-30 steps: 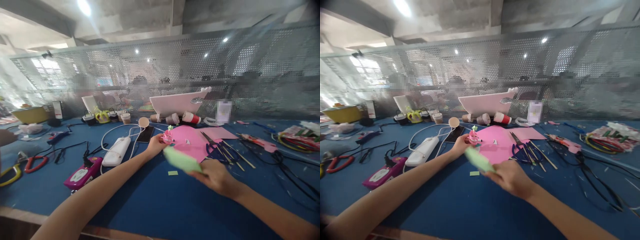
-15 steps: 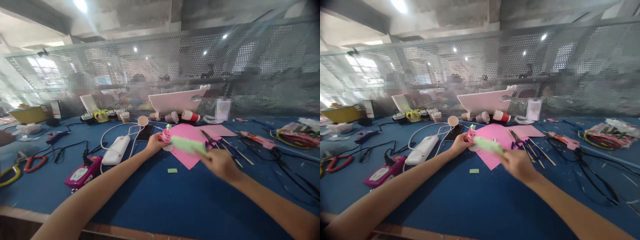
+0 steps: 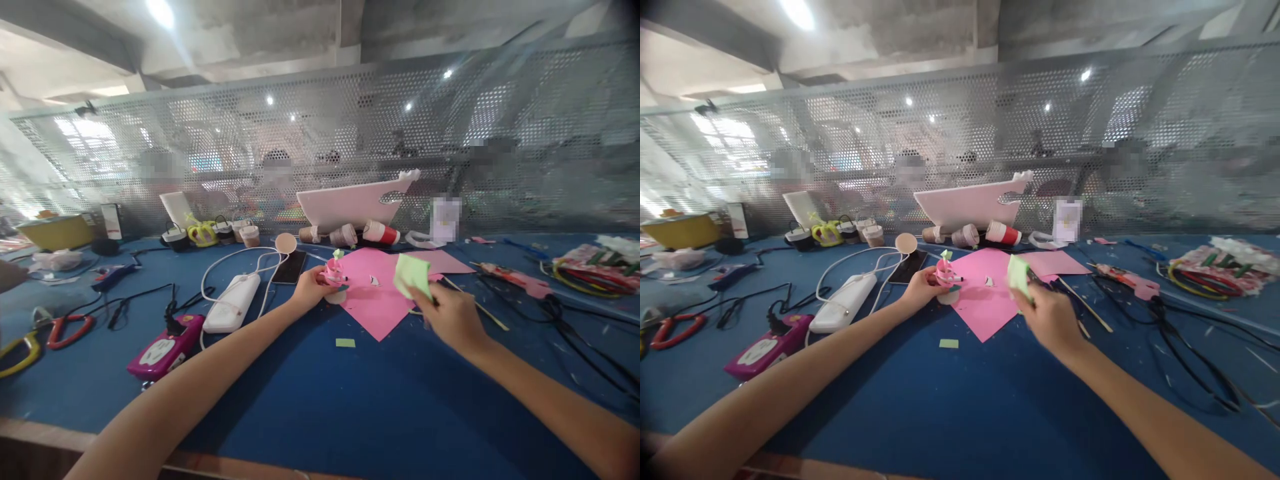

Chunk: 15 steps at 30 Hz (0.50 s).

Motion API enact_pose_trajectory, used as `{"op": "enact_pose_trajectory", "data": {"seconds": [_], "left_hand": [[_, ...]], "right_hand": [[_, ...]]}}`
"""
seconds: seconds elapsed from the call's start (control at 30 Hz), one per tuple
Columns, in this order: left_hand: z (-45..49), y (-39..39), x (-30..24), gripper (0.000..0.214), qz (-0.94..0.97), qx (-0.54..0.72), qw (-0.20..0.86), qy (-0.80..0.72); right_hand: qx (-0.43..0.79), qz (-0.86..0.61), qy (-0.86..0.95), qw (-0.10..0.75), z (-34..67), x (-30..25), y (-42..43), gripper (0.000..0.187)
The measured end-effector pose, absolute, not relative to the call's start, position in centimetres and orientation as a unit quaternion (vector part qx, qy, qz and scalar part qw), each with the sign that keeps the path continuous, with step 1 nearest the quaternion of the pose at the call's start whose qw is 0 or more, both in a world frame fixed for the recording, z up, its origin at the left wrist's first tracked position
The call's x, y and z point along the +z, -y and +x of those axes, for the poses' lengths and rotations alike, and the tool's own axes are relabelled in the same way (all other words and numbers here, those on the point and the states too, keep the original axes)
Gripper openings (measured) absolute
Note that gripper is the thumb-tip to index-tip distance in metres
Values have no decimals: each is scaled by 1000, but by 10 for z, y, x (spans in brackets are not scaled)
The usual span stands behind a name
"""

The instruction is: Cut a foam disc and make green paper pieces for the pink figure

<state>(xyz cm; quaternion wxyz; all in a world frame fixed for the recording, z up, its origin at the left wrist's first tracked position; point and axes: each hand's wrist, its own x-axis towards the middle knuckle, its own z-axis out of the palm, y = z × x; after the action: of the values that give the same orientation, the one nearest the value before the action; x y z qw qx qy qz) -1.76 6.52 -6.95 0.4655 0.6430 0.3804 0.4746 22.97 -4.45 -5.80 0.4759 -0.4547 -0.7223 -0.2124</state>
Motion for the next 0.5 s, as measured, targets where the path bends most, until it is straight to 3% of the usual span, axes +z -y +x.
{"op": "enact_pose_trajectory", "data": {"seconds": [0.1,0.17,0.33,0.5], "left_hand": [[-18,-67,-71,39,645,478,459,-380],[-18,-69,-74,43,648,485,453,-372],[-20,-74,-78,39,669,470,430,-381],[-20,-75,-78,36,668,459,427,-400]], "right_hand": [[-154,-341,812,448,215,-56,61,48],[-193,-323,810,450,211,-56,64,47],[-228,-438,718,490,223,-57,55,44],[-208,-226,850,427,214,-56,64,40]]}}
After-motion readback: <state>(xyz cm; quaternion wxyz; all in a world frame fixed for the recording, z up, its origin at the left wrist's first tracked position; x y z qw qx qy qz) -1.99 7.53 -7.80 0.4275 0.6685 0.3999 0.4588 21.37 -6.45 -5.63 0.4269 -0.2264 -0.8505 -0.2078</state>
